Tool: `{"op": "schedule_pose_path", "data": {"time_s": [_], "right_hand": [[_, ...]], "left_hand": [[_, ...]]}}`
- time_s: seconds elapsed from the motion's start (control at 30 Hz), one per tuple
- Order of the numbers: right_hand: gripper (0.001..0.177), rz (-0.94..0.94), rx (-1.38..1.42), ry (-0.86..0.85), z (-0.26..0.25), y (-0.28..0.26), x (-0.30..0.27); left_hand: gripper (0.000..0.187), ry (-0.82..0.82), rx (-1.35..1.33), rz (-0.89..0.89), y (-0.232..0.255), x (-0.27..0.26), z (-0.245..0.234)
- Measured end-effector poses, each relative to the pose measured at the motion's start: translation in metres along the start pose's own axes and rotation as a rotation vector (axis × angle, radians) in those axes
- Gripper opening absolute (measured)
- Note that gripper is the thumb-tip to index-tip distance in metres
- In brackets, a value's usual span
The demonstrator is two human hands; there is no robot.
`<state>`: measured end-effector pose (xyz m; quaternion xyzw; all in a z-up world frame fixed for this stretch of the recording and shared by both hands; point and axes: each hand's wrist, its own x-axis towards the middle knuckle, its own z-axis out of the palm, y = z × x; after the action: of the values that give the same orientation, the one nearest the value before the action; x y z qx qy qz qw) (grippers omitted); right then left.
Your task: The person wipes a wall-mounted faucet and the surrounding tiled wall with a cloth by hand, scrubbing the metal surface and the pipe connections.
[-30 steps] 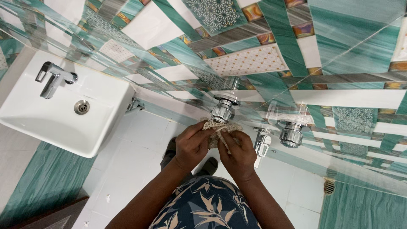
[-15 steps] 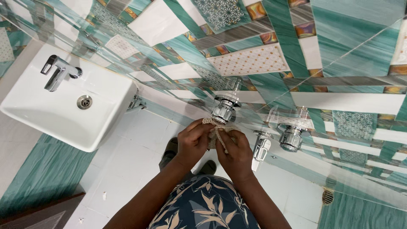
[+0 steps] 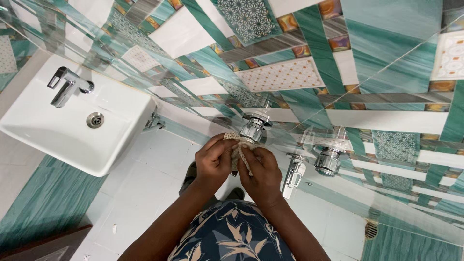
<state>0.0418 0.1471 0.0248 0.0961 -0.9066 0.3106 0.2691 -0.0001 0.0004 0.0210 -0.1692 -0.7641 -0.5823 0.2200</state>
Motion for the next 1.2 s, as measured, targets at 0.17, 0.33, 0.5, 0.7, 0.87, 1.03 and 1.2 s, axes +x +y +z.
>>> {"op": "schedule_pose_path", "data": {"time_s": [0.17,0.33,0.5,0.7,0.87,1.03,1.2], "right_hand": [[0.034,0.034,0.006,0.041,-0.003,-0.001,-0.003],[0.035,0.038,-0.009,-0.019,-0.004,-0.002,-0.003],[0.037,0.056,-0.006,-0.006,-0.006,0.000,-0.002],[0.036,-0.022,-0.048,-0.020,-0.005,0.001,-0.004],[0.038,-0.066,-0.063,-0.025,-0.009,-0.009,0.007],[0.040,-0.007,-0.059,-0.044,-0.019,-0.013,0.011],[0.041,-0.069,-0.076,-0.037,-0.010,-0.020,0.020]], "left_hand": [[0.020,-0.013,0.046,-0.003,-0.001,-0.002,-0.001],[0.013,-0.036,-0.046,-0.100,0.000,-0.008,0.003],[0.017,0.019,-0.199,-0.131,-0.008,-0.007,0.009],[0.009,0.031,-0.359,-0.101,-0.024,-0.019,0.021],[0.009,0.063,-0.497,-0.393,-0.042,-0.025,0.027],[0.007,0.036,-0.622,-0.456,-0.051,-0.030,0.032],[0.008,0.106,-0.617,-0.425,-0.048,-0.024,0.023]]}}
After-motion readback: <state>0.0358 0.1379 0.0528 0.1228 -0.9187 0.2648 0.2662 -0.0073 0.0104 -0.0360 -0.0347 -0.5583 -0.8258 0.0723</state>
